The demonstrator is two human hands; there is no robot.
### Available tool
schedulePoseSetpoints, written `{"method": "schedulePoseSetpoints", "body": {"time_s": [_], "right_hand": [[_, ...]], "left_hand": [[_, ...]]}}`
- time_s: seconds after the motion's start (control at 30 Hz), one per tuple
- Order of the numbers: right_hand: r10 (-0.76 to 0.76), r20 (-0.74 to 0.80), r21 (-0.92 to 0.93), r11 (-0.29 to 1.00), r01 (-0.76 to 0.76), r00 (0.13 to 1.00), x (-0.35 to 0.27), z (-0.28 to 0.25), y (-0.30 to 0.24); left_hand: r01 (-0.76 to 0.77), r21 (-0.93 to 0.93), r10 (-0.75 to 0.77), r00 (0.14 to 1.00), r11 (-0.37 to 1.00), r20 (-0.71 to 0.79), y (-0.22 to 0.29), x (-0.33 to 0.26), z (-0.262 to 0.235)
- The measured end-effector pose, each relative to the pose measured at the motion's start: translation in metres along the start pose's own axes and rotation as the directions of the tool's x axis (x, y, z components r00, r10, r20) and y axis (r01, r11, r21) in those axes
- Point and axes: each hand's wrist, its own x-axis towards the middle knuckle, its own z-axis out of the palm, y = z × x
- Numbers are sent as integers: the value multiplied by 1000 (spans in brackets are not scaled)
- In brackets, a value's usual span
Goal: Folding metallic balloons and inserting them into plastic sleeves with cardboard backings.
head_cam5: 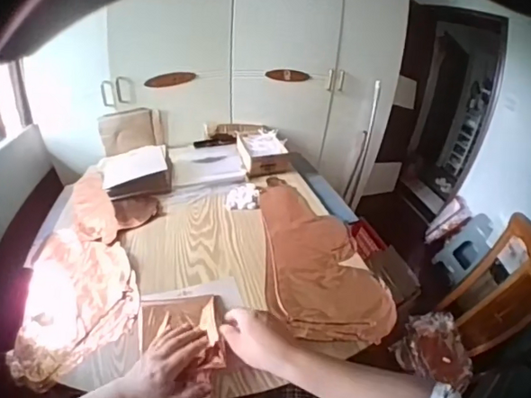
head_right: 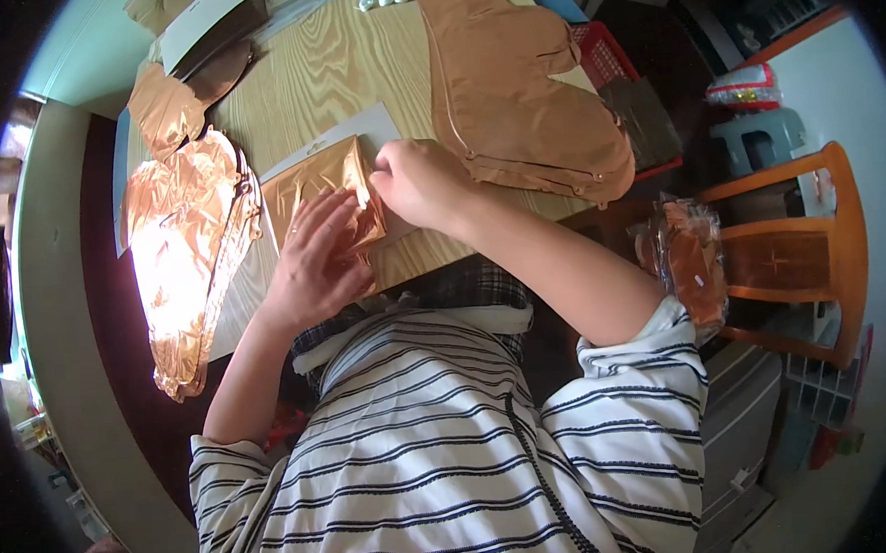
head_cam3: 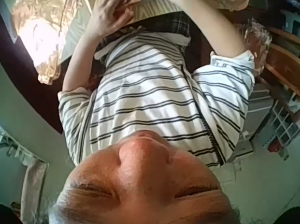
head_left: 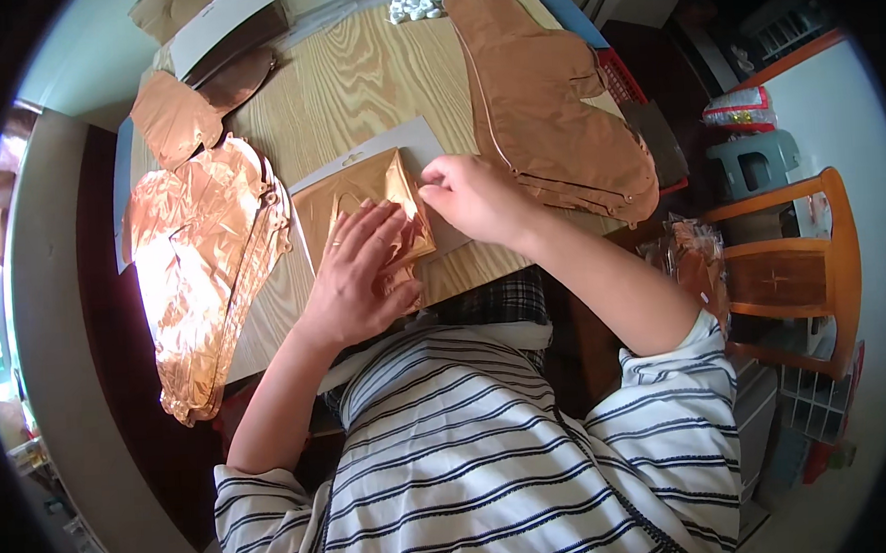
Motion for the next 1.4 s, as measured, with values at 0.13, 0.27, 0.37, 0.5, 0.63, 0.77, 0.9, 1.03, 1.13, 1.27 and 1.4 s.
{"method": "schedulePoseSetpoints", "body": {"time_s": [0.13, 0.27, 0.37, 0.5, 0.63, 0.77, 0.9, 1.03, 1.13, 1.27, 1.4], "right_hand": [[-122, -127, -165, 981, 100, 984, -32, -12, -16], [104, -4, -19, 994, -104, 995, -51, -7, -23], [242, 141, 213, 939, -268, 960, -51, 5, -14], [298, 239, 403, 835, -374, 924, -49, 16, -16], [281, 218, 407, 844, -349, 935, -51, 14, -20], [299, 287, 437, 804, -402, 910, -50, 14, -19], [290, 277, 457, 799, -391, 916, -50, 14, -17], [300, 233, 446, 812, -376, 925, -54, 11, -24], [291, 213, 472, 805, -359, 933, -57, 13, -22], [324, 267, 459, 786, -415, 908, -58, 10, -22], [313, 126, 444, 831, -336, 941, -57, 12, -22]], "left_hand": [[94, -76, -108, 970, 993, -218, -33, 15, -18], [280, -16, -280, 958, 960, -57, -51, 47, -34], [318, 61, -321, 945, 946, 61, -54, 62, -30], [321, 121, -332, 939, 939, 85, -56, 68, -18], [355, 74, -362, 925, 932, 116, -58, 72, -18], [424, -67, -401, 889, 903, 223, -57, 83, -27], [500, -250, -392, 839, 829, 377, -65, 91, -29], [652, -415, -409, 739, 634, 536, -57, 99, -38], [644, -429, -384, 743, 634, 548, -64, 104, -37], [687, -429, -406, 707, 586, 579, -64, 110, -31], [707, -428, -439, 695, 563, 570, -56, 114, -26]]}}
